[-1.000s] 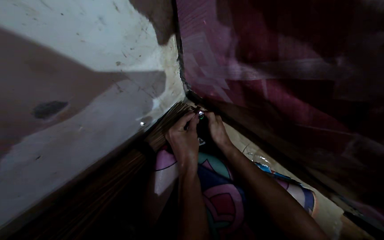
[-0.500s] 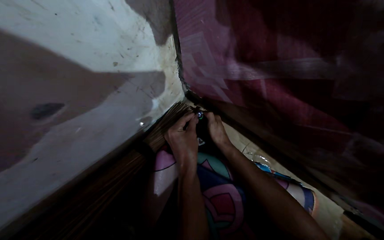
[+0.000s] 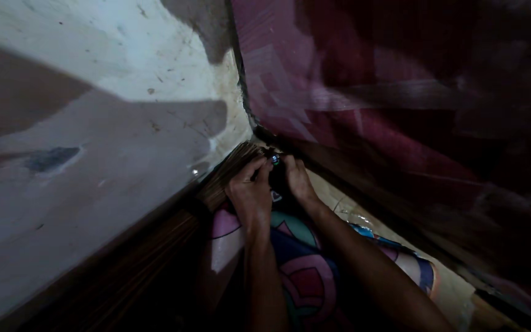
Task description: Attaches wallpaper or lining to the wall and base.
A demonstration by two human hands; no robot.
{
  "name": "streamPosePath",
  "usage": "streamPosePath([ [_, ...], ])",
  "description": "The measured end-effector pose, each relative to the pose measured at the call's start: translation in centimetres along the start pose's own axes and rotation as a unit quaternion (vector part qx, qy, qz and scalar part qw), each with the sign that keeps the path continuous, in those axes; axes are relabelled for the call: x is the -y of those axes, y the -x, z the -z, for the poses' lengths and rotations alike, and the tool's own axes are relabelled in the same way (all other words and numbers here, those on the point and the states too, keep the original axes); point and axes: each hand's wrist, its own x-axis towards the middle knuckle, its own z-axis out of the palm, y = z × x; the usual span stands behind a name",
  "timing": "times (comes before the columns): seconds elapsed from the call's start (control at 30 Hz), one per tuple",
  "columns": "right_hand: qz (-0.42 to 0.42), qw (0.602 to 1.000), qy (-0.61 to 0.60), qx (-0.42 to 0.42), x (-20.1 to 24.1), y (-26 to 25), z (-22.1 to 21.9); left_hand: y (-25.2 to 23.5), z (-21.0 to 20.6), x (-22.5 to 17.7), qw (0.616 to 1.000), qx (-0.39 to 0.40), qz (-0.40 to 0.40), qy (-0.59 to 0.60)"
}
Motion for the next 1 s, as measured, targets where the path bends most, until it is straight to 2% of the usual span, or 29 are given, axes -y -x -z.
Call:
streamPosePath([
  [1.0,0.002,1.000,-0.004,-0.001,-0.34,-0.13,-0.12,0.05,-0.09,0.12,1.000,-0.002,-0.007,-0.008],
])
